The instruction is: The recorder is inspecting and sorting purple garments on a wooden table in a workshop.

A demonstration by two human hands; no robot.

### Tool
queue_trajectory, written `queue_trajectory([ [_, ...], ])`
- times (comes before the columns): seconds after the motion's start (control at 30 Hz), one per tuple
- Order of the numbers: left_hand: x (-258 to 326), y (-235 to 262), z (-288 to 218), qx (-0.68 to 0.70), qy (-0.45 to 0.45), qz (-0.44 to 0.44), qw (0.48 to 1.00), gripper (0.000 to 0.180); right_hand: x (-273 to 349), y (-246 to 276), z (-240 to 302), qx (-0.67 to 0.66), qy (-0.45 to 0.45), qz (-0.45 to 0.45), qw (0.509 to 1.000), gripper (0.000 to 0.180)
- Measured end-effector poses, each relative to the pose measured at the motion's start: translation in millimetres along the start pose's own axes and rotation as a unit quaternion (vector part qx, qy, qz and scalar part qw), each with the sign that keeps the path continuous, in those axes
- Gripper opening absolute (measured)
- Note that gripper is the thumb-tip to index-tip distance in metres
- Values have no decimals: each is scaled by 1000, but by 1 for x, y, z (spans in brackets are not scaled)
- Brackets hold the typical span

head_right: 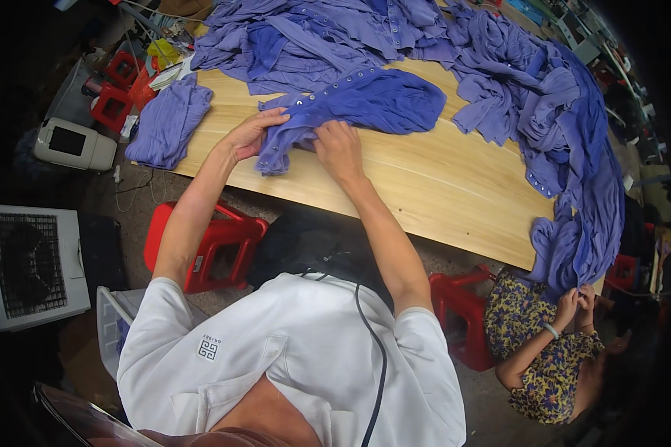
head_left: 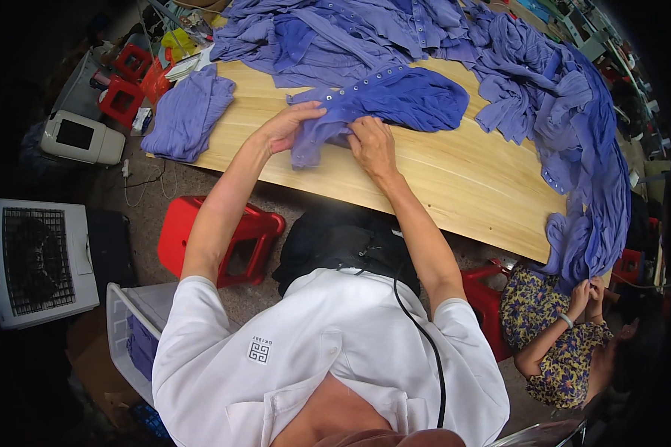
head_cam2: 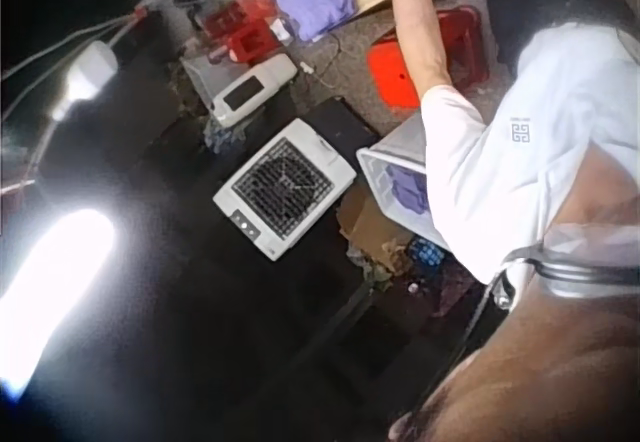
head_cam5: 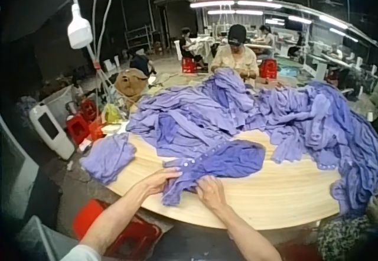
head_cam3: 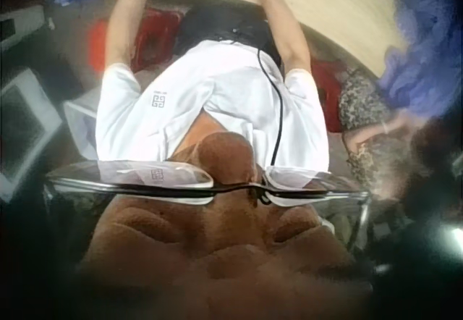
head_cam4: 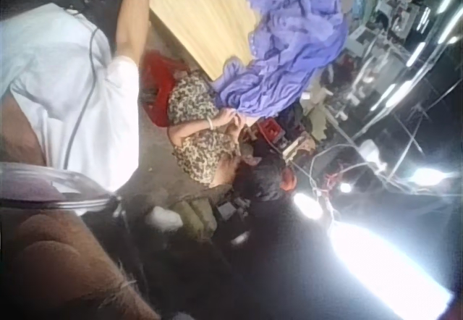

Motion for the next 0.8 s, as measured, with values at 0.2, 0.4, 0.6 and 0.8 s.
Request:
queue_trajectory([
  [0.2,2,35,-15,-32,-83,-89,992,28,0,54,-19,-264,-164,-111,944,15],
  [0.4,-5,-9,-33,-194,-144,-54,969,25,9,65,98,-141,13,107,984,18],
  [0.6,-7,23,-6,-327,-95,-115,933,37,47,46,22,13,-99,82,992,47],
  [0.8,38,-10,-2,-622,-148,-98,763,61,58,54,-36,90,-32,120,988,44],
])
Point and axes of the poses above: each hand's wrist, its own x-axis away from the middle knuckle, its own y-axis out of the back of the hand, z = x × y, the point moved 8 cm from there along -x, towards the middle knuckle, and after that the axes turned 11 degrees about y, right-handed, at the moved point
